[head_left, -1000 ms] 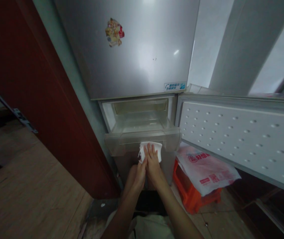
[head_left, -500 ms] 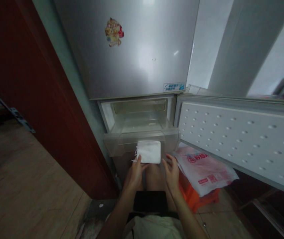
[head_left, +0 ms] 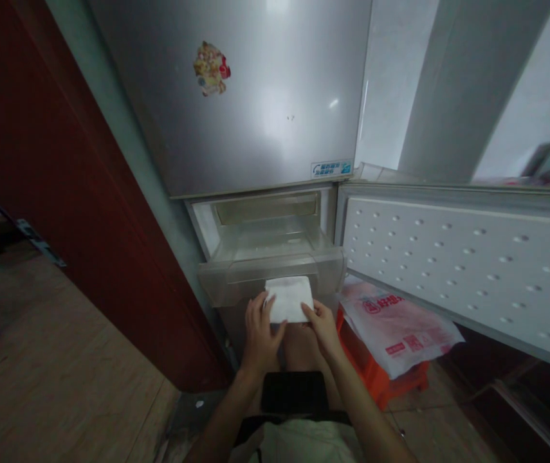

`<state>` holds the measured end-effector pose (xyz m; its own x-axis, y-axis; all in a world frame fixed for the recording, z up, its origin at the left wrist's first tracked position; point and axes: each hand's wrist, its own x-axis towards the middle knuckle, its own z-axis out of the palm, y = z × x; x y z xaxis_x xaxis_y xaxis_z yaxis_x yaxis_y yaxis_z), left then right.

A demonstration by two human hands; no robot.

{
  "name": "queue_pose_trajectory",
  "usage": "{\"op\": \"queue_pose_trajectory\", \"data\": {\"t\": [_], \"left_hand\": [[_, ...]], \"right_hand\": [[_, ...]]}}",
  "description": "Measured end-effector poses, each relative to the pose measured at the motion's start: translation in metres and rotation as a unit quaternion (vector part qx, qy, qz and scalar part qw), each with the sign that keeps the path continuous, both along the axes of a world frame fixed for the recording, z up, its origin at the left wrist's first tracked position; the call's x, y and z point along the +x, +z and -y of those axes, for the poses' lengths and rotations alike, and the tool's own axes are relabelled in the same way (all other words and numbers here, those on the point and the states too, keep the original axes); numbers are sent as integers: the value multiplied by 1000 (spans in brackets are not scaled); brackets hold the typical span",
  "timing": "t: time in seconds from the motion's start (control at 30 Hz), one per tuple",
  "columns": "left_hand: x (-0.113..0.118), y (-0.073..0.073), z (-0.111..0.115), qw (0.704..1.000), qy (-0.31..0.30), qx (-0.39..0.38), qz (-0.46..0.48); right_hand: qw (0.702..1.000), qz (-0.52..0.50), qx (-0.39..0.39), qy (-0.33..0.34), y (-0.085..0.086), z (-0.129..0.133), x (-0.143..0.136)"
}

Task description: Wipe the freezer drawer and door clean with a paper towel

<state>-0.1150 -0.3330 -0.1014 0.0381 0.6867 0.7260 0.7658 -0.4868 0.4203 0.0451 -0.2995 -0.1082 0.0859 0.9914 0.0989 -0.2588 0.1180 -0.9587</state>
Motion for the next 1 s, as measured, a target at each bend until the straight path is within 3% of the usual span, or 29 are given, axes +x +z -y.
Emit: {"op": "queue_pose_trajectory", "data": {"t": [0.07,0.13,0.4,0.6,0.73,0.83,0.9,1.0], "left_hand": [[5,3,1,989,-38,-9,-145],[12,5,-4,977,-48,-26,-208],[31,-4,-45,985,-72,-4,-156],[42,-11,-67,986,-68,18,-151],[50,-15,-79,981,-64,29,-183],[54,-17,-85,976,-61,31,-206],[53,-18,-87,972,-65,37,-224],[47,-22,-89,958,-81,61,-267]], "right_hand": [[1000,12,15,-3,6,3,1],[999,25,34,-6,13,5,0],[988,118,98,-29,31,7,3],[958,223,145,-104,55,6,40],[921,251,213,-208,88,-12,70],[848,326,315,-274,106,-35,81],[808,378,355,-279,110,-49,83],[799,413,365,-238,107,-64,78]]}}
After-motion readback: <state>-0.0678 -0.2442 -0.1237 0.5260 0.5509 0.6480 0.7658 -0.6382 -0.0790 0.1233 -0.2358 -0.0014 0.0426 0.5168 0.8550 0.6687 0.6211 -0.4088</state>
